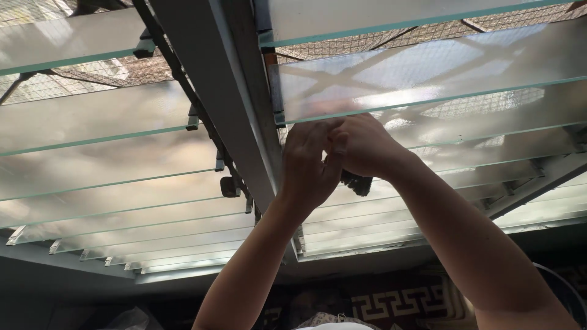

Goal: Cleaning glass window louvers with a wet cloth and rinsing the cloth in a bucket of water.

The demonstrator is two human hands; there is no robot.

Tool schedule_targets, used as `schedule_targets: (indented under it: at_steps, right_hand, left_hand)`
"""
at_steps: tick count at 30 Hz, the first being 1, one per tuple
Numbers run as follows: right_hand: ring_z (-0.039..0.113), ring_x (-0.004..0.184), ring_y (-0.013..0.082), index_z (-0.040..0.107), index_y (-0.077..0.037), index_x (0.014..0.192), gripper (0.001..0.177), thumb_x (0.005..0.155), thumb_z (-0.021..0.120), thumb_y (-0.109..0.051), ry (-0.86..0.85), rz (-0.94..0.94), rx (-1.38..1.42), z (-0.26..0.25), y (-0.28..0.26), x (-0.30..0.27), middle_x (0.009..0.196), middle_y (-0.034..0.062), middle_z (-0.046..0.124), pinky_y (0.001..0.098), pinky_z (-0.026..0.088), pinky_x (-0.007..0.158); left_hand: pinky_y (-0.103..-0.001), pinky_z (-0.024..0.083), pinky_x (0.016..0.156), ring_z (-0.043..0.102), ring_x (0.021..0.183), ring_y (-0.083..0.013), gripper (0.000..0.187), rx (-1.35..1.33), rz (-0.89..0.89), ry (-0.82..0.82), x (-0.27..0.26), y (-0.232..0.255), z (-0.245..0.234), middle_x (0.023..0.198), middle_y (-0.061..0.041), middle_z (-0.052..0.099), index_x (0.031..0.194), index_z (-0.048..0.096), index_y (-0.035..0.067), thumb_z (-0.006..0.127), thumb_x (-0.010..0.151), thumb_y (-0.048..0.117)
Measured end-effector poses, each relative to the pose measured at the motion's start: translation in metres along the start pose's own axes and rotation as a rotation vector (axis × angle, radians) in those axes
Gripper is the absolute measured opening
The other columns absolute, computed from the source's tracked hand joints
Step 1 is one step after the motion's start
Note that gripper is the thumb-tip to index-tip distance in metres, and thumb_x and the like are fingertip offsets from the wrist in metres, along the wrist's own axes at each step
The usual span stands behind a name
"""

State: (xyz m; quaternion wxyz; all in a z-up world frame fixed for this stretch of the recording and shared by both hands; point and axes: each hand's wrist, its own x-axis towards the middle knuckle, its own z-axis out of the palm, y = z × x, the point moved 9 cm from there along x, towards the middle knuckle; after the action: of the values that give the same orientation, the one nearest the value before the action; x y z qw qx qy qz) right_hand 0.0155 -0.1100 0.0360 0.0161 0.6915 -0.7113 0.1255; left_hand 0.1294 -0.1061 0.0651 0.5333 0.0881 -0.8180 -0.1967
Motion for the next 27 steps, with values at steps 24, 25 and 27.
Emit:
schedule_targets:
  at_steps: [24, 25, 27]
  right_hand:
    - [0.068, 0.093, 0.0310, 0.067, -0.009, 0.103, 0.022, 0.094, 0.059, -0.028, 0.236, 0.080, 0.132, -0.017, 0.060, -0.034, 0.092, 0.0124, 0.071, 0.0444, 0.052, 0.088]
    - [0.068, 0.093, 0.0310, 0.067, -0.009, 0.103, 0.022, 0.094, 0.059, -0.028, 0.236, 0.080, 0.130, 0.006, 0.052, -0.020, 0.092, 0.0124, 0.071, 0.0444, 0.052, 0.088]
    - [0.065, 0.104, 0.0258, 0.062, -0.007, 0.113, 0.028, 0.097, 0.063, -0.031, 0.391, -0.124, 0.514, 0.037, 0.027, 0.005, 0.106, 0.0101, 0.067, 0.0406, 0.052, 0.093]
  left_hand:
    - [-0.048, 0.053, 0.100, 0.068, 0.113, -0.0376, 0.033, -0.046, 0.079, -0.082, 0.025, 0.035, 0.046, 0.116, -0.019, 0.072, 0.126, 0.066, 0.001, 0.058, 0.109, 0.027]
    - [-0.048, 0.053, 0.100, 0.068, 0.113, -0.0376, 0.033, -0.048, 0.080, -0.081, 0.026, 0.039, 0.040, 0.116, -0.019, 0.072, 0.126, 0.066, 0.001, 0.058, 0.109, 0.027]
    - [-0.046, 0.054, 0.088, 0.072, 0.099, -0.0342, 0.031, 0.132, 0.066, -0.041, 0.031, 0.045, 0.026, 0.104, -0.016, 0.075, 0.113, 0.074, 0.005, 0.064, 0.101, 0.032]
